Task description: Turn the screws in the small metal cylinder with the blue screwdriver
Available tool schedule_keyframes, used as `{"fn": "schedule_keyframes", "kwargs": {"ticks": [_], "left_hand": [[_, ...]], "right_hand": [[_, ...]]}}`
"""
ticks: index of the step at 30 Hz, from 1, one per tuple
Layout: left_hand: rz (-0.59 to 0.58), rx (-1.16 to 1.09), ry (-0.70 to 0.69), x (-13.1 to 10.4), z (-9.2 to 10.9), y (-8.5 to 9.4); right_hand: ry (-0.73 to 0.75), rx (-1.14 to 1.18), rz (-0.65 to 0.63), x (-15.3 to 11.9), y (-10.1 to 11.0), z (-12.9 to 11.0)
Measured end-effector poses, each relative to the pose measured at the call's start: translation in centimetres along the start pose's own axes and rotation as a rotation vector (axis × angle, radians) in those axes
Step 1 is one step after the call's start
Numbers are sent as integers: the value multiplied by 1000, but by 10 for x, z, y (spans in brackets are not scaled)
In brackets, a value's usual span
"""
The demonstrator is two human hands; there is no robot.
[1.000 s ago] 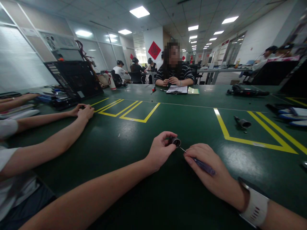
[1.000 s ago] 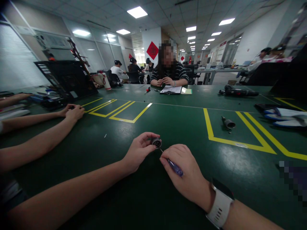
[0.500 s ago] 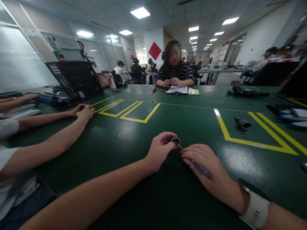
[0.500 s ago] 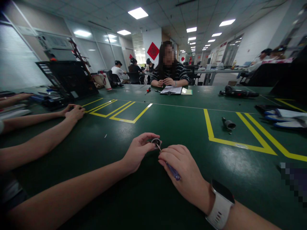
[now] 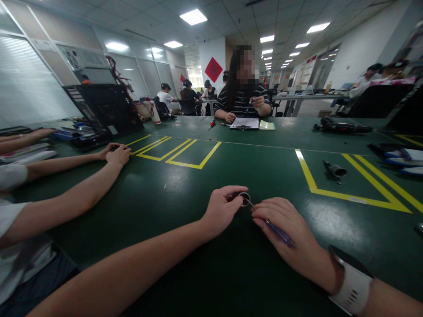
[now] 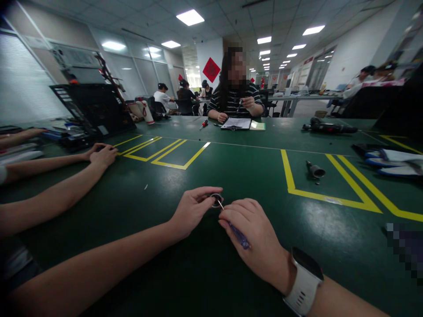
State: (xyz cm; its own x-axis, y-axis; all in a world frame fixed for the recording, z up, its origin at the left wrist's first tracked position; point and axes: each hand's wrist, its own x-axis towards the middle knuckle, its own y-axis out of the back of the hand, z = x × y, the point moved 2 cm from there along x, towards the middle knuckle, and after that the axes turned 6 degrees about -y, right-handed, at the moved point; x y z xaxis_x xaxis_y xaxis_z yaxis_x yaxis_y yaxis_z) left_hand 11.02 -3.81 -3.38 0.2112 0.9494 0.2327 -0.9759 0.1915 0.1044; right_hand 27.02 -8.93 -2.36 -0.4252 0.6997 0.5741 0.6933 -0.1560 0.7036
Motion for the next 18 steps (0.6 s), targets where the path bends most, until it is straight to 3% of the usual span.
{"fn": "schedule_keyframes", "kwargs": {"ticks": [8, 14, 18], "left_hand": [[13, 118, -108, 1, -3, 0], [-6, 187, -131, 2, -3, 0], [-16, 215, -157, 2, -2, 0]], "right_hand": [[-27, 21, 30, -2, -3, 2], [70, -16, 26, -2, -1, -3], [-4, 56, 38, -3, -2, -1]]}}
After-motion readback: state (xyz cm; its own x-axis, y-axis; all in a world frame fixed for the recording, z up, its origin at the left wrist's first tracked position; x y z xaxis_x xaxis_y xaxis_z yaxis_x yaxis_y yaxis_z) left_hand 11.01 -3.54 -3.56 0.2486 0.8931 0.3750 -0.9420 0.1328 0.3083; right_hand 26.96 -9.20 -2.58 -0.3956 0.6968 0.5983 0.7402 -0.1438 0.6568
